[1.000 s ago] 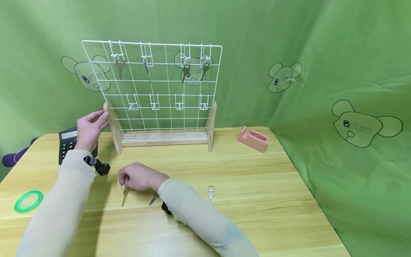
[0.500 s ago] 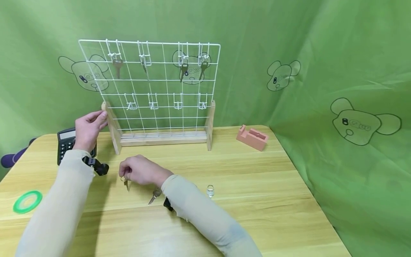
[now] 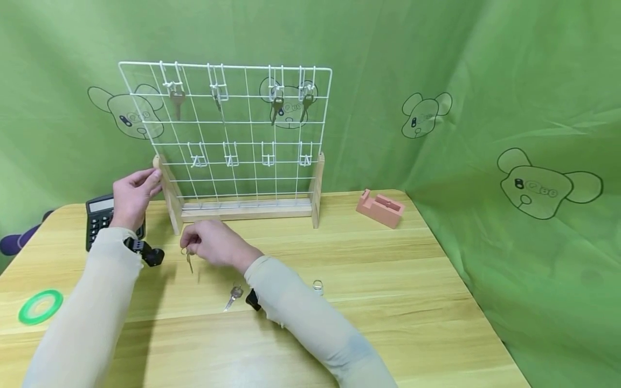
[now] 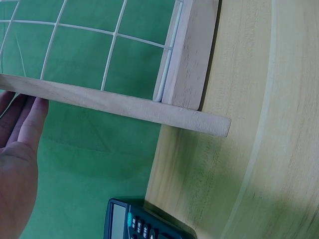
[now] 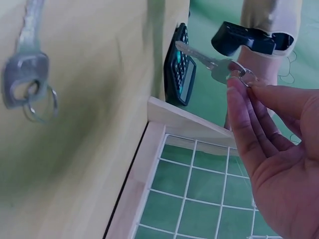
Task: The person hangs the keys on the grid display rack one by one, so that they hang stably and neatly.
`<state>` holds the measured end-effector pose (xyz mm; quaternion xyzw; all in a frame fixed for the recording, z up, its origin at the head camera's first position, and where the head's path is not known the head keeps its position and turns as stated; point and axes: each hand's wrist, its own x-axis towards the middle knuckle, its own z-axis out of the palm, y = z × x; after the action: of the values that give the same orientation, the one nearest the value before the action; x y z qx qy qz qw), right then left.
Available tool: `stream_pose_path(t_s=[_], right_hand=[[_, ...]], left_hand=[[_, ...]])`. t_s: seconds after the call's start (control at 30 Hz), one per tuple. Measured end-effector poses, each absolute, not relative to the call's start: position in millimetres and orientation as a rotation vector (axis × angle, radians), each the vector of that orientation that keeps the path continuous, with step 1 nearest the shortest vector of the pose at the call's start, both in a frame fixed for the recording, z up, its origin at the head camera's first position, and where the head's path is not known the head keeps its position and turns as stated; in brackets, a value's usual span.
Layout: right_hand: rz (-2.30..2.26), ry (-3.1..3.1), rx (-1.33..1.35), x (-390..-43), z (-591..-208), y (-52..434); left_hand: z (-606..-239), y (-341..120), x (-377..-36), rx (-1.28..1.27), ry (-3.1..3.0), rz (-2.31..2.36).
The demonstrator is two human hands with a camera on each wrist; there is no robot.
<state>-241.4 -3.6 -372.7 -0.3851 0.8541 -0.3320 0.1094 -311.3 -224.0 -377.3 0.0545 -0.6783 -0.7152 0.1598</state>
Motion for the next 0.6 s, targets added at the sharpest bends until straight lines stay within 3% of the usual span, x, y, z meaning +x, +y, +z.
stream_pose_path(t_s=[0.6], right_hand=[[-1.125,2.601,-1.132,-261.1,-344.0,0.1]], left_hand=[[-377.8,-224.1,-313.1,0.168,-1.973,-2.013]])
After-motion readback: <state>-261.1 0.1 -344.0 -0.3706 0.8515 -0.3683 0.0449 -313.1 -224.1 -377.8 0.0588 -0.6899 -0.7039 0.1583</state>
